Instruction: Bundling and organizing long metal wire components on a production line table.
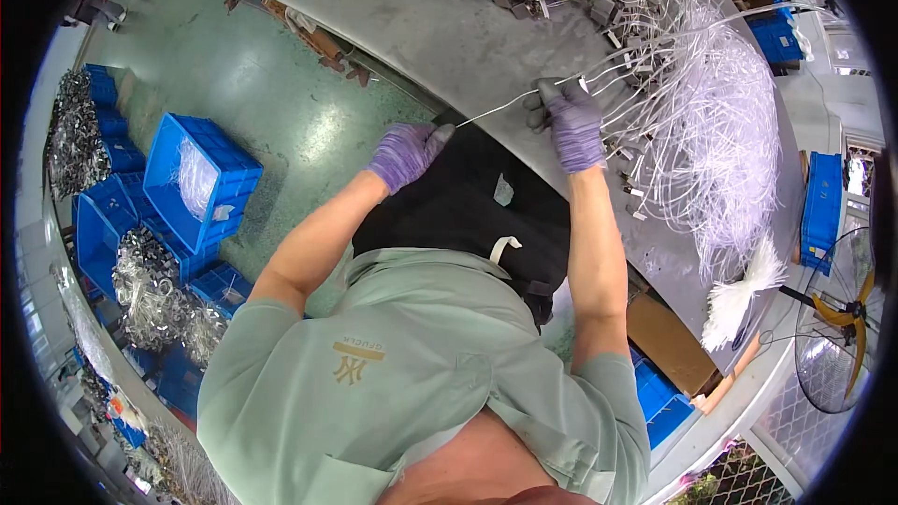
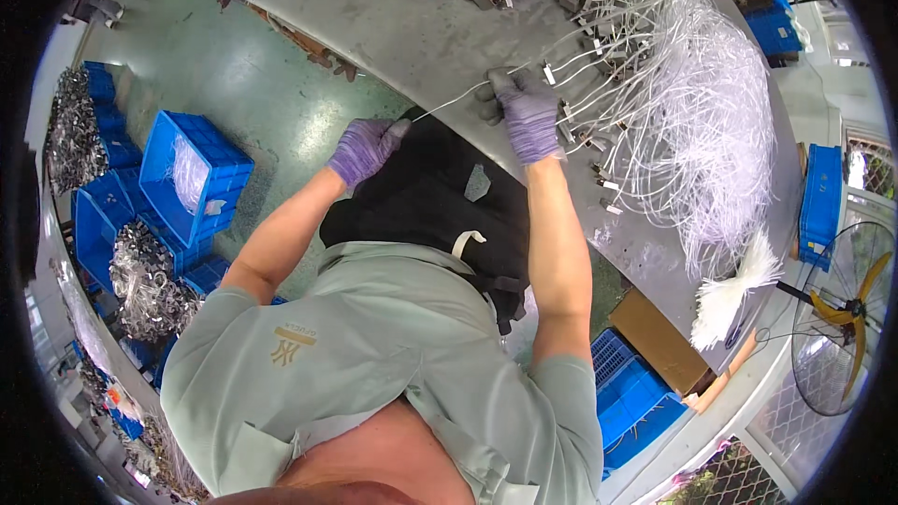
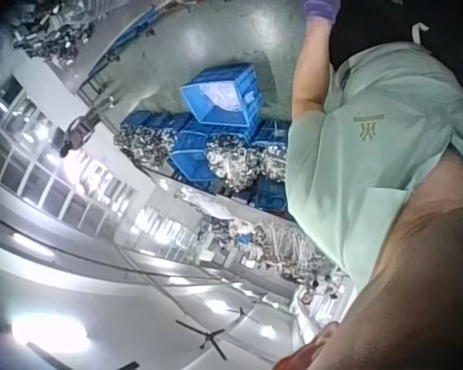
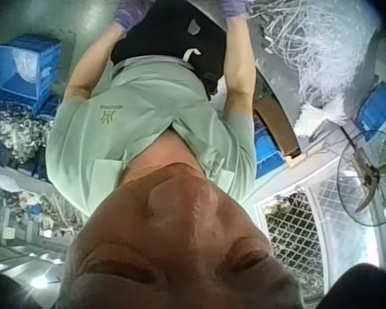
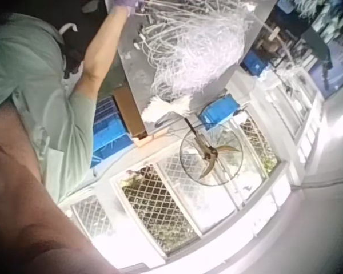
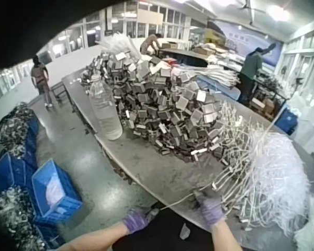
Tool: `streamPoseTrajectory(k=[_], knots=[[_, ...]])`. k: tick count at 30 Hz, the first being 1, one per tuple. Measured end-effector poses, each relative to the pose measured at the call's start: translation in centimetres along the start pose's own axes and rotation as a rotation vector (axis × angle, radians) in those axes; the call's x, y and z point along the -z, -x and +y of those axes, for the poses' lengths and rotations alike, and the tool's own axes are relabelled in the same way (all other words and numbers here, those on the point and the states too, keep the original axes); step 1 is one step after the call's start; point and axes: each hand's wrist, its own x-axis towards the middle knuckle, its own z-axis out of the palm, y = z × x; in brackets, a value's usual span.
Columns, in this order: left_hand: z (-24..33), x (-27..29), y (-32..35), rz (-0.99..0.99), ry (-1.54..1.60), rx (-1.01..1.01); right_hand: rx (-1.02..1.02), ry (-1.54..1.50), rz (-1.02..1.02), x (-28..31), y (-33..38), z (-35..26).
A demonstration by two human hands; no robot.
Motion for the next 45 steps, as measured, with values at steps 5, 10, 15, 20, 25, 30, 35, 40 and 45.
streamPoseTrajectory(k=[5, 10, 15, 20, 25, 30, 35, 40, 45], knots=[[2.3, -0.7, -0.3, 0.054, 0.297, -0.138, -0.024, -0.047, -0.052, -1.2, 1.9, 0.7], [6.5, 1.0, -0.6, -0.168, 0.891, -0.010, -0.034, 0.089, -0.112, -3.6, 4.1, 0.2], [9.6, 1.3, -2.2, -0.262, 1.018, -0.023, -0.007, 0.038, -0.062, -2.1, 4.3, -0.6], [12.1, 0.5, -4.8, -0.419, 0.960, -0.042, 0.098, 0.288, 0.132, 3.2, 2.1, -1.6], [10.6, -1.1, -6.1, -0.045, 0.421, -0.462, 0.205, 0.588, 0.406, 13.9, 0.5, 0.3], [6.7, -0.7, -4.3, -0.233, 0.519, -0.162, 0.065, 0.246, 0.771, 23.7, 9.3, 2.1], [3.1, -0.2, -2.4, -0.237, 0.642, -0.105, -0.068, 0.173, 1.112, 34.0, 16.8, 7.6], [1.5, -1.4, -2.9, -0.268, 0.680, -0.032, -0.193, 1.037, 1.130, 40.1, 19.9, 17.2], [4.7, -1.2, -1.9, -0.228, 0.611, -0.056, -0.454, 1.196, 0.919, 37.0, 18.3, 13.4]])
